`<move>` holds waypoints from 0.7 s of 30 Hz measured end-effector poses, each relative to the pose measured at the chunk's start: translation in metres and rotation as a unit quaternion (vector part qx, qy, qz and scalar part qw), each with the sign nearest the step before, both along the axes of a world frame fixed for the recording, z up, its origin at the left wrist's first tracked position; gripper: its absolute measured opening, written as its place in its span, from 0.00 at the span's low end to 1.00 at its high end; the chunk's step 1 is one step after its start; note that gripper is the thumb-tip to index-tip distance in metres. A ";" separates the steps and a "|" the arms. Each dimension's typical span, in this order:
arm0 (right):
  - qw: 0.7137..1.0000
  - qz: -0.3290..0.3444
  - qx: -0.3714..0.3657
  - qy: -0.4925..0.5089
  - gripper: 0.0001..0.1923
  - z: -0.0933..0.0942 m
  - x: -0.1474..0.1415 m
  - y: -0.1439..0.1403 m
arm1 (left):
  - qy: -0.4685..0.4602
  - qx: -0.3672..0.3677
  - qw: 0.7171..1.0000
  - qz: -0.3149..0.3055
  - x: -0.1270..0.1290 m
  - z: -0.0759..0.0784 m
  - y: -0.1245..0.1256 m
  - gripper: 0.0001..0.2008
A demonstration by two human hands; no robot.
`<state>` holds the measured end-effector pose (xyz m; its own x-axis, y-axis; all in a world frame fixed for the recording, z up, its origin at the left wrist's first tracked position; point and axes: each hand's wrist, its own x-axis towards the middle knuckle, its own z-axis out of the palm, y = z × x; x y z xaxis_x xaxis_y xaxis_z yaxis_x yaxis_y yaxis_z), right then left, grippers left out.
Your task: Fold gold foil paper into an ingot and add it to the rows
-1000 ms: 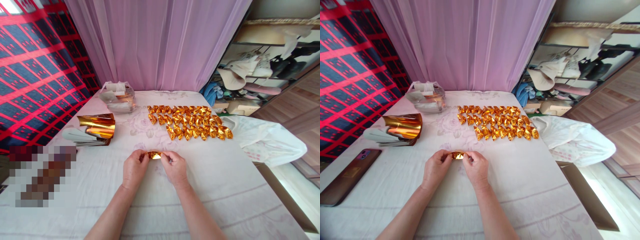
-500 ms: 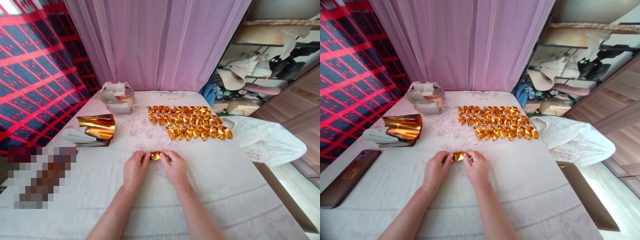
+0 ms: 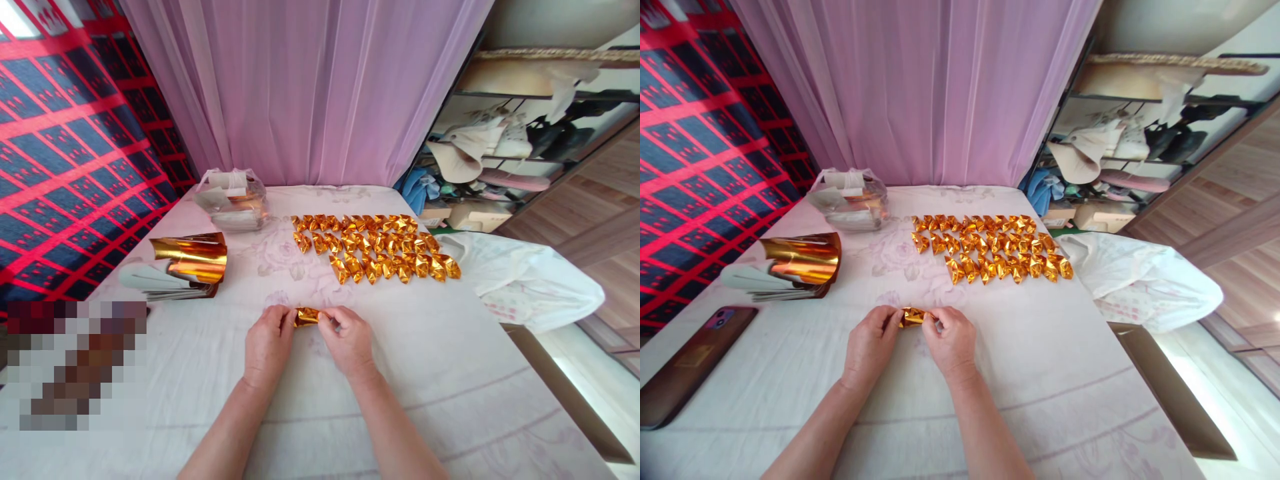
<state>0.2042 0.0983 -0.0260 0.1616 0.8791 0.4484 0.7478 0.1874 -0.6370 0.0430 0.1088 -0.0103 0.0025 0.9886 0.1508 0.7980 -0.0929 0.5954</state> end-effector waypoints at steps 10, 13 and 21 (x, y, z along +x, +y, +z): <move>0.999 0.007 0.038 0.024 0.11 0.004 -0.002 -0.002 | 0.004 -0.003 1.000 0.005 0.001 0.002 -0.001 0.11; 0.999 0.012 0.025 0.025 0.10 0.003 -0.001 -0.001 | 0.008 0.003 1.000 0.003 0.001 0.001 -0.001 0.11; 0.999 -0.020 0.034 0.003 0.13 -0.002 0.003 0.002 | 0.009 0.011 1.000 -0.018 0.003 0.003 -0.002 0.10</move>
